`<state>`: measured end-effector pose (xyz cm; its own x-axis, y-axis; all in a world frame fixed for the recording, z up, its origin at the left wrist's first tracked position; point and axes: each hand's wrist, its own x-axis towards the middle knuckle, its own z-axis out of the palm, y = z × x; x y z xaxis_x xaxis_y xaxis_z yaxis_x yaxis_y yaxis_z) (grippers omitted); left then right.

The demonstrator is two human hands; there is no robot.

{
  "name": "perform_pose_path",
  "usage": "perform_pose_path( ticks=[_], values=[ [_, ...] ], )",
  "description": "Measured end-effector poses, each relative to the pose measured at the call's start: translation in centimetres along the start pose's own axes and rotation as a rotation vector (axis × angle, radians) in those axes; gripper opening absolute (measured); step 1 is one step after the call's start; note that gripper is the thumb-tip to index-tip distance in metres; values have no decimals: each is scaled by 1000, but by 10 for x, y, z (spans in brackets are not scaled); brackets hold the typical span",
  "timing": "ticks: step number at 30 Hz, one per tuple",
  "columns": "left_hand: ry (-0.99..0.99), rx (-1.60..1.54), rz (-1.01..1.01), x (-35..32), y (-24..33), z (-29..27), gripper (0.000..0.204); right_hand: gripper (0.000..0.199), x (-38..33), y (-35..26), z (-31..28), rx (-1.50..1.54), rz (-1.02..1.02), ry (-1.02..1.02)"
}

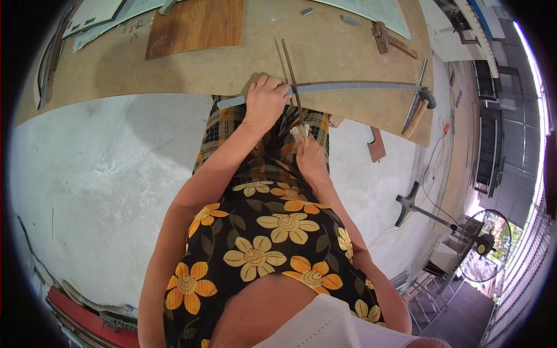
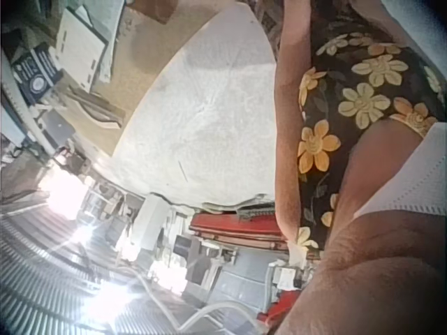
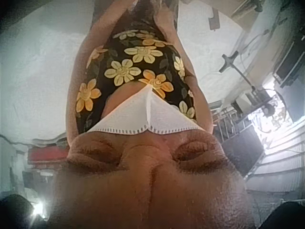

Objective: Measure and cut a thin strip of wood using a ruler and a small saw or knife.

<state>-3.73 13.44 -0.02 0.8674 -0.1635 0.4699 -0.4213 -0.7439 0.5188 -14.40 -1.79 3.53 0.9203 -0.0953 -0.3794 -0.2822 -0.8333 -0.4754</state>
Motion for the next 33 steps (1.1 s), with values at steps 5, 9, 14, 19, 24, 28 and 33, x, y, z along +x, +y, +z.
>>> perform_pose_path(
  ticks=[5,9,14,19,24,28,33],
  values=[
    [-4,-21,-10,1,1,1,22,30,3,-7,-2,45,-6,44],
    [3,-4,-1,2,1,3,21,30,17,-6,-2,38,-93,68],
    [17,28,6,2,1,2,21,31,42,-24,-2,86,-47,69],
    [18,28,20,0,1,3,22,33,10,-12,-2,39,-9,49],
    [33,28,28,3,1,3,22,32,32,-18,-4,37,-18,28],
    [-27,-1,-3,0,-1,1,26,32,43,-27,-4,15,0,35],
    [-12,-4,0,2,2,1,26,32,7,-6,0,22,31,30]
  ],
)
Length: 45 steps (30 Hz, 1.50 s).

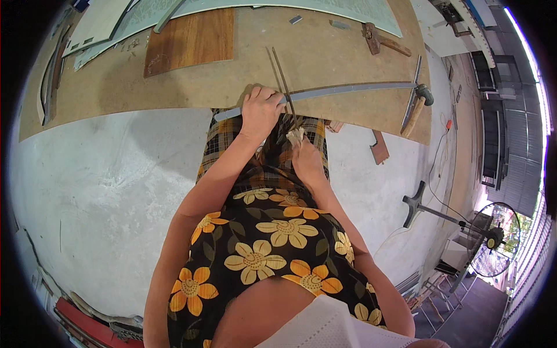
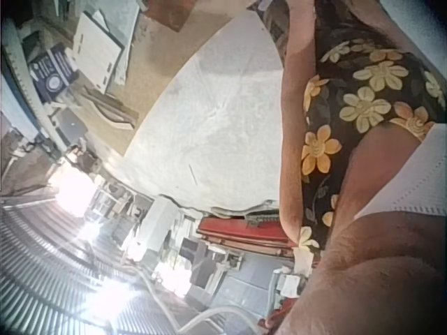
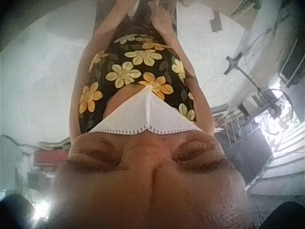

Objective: Measure and cut a thin strip of wood using a ruler and a small saw or knife.

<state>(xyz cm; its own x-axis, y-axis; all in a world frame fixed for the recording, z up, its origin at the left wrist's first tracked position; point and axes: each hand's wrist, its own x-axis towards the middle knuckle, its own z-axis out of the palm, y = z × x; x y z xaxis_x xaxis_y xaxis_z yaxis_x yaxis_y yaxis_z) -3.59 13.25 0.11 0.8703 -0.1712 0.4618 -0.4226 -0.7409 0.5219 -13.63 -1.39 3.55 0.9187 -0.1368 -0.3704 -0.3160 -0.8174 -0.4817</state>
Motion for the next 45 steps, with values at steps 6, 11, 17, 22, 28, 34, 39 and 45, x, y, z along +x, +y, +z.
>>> perform_pose_path(
  ticks=[6,11,17,22,28,34,39,45],
  values=[
    [-19,1,4,-2,0,-1,26,32,35,-21,-8,38,-61,-10],
    [-30,3,-17,-2,1,-1,26,30,16,-3,-1,39,-65,4],
    [-29,25,-5,-1,1,-1,28,30,26,-13,-7,39,-86,14],
    [-23,13,-10,-3,-2,1,27,30,35,-10,2,42,-109,24],
    [3,7,15,0,0,1,27,29,4,-8,-8,2,-5,-9],
    [1,3,12,-2,-1,1,25,30,41,-15,4,54,-105,59],
    [1,17,10,-2,-3,4,24,30,-1,-3,-3,43,-35,14],
    [9,26,31,0,0,2,25,27,40,-15,3,51,-72,35]
  ],
)
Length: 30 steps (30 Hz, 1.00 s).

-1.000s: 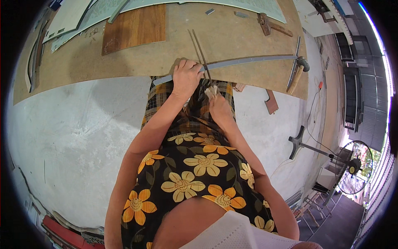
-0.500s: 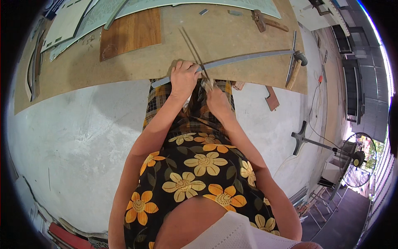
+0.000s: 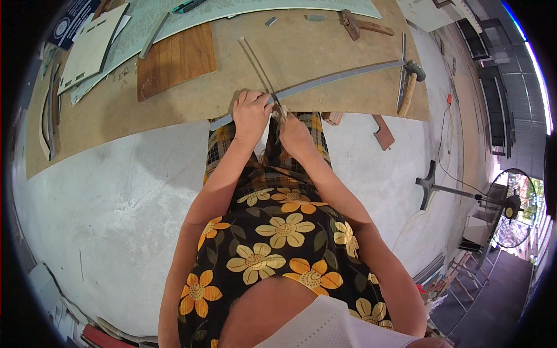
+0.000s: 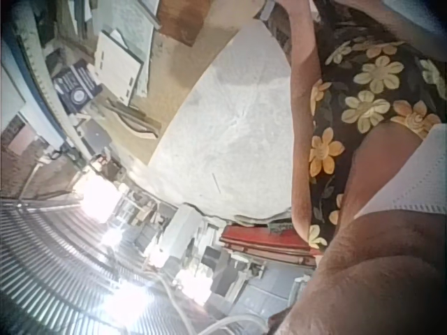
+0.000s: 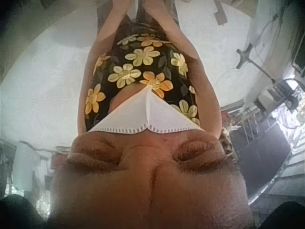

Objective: Measure and cut a thin strip of wood using a ruler and a small saw or knife.

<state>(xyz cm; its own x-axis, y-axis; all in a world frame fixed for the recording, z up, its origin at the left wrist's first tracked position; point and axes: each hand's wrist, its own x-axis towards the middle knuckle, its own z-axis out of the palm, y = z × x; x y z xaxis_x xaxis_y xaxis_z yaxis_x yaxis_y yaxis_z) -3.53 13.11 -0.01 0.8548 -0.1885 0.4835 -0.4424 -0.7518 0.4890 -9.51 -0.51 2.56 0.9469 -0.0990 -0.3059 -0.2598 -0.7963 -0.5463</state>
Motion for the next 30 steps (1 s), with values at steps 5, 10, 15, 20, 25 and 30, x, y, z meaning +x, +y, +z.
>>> perform_pose_path(
  ticks=[5,10,15,20,25,30],
  values=[
    [-29,3,-21,-2,-2,2,24,29,-25,9,-3,34,-39,15],
    [12,0,2,-1,-1,-1,24,28,-30,2,-13,29,48,19],
    [-15,2,16,-1,0,0,24,28,5,-4,-6,29,8,42],
    [-39,23,8,1,-1,-1,25,30,-29,24,0,96,-52,42],
    [-11,-6,16,1,1,-3,29,29,-46,16,-11,181,-63,139],
    [-32,7,13,3,2,-3,29,29,-51,24,-7,92,-18,61]
  ],
)
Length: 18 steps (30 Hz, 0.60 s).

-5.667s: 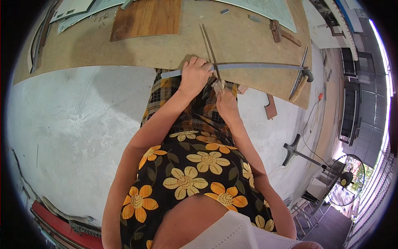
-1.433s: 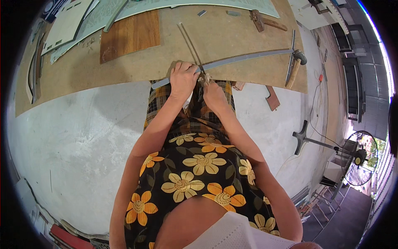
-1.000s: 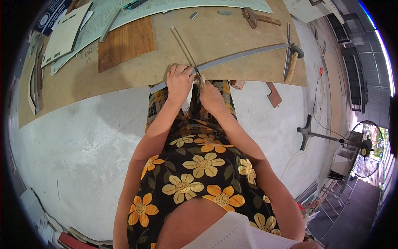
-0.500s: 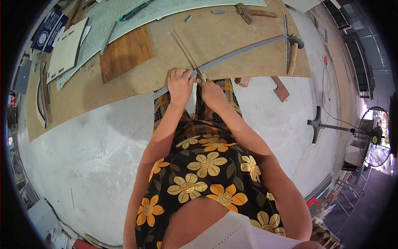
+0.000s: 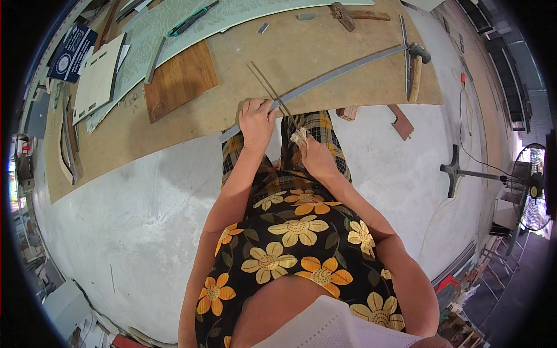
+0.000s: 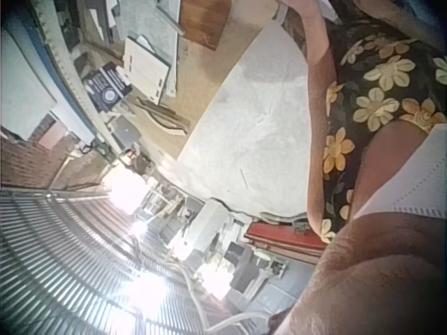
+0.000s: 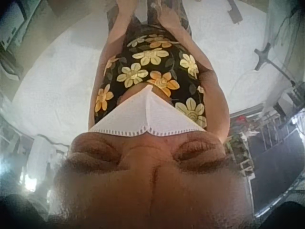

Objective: Measure and cut a thin strip of wood using a ruler and a small saw or knife.

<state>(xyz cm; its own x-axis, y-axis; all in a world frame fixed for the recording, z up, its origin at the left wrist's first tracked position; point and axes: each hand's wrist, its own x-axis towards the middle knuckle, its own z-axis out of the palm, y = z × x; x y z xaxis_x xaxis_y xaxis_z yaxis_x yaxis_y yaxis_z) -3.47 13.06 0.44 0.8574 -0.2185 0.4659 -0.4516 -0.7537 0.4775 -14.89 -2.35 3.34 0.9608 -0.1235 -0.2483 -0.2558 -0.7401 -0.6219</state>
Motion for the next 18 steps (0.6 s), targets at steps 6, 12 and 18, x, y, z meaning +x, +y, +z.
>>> perform_pose_path(
  ticks=[6,12,18],
  values=[
    [1,-4,-4,0,-1,0,27,29,-11,3,-2,2,-1,-37],
    [4,-2,1,-1,-1,-1,27,27,-7,-1,1,-5,9,-5],
    [5,1,21,-2,-2,0,25,29,54,-21,7,-27,-6,-51]
  ],
)
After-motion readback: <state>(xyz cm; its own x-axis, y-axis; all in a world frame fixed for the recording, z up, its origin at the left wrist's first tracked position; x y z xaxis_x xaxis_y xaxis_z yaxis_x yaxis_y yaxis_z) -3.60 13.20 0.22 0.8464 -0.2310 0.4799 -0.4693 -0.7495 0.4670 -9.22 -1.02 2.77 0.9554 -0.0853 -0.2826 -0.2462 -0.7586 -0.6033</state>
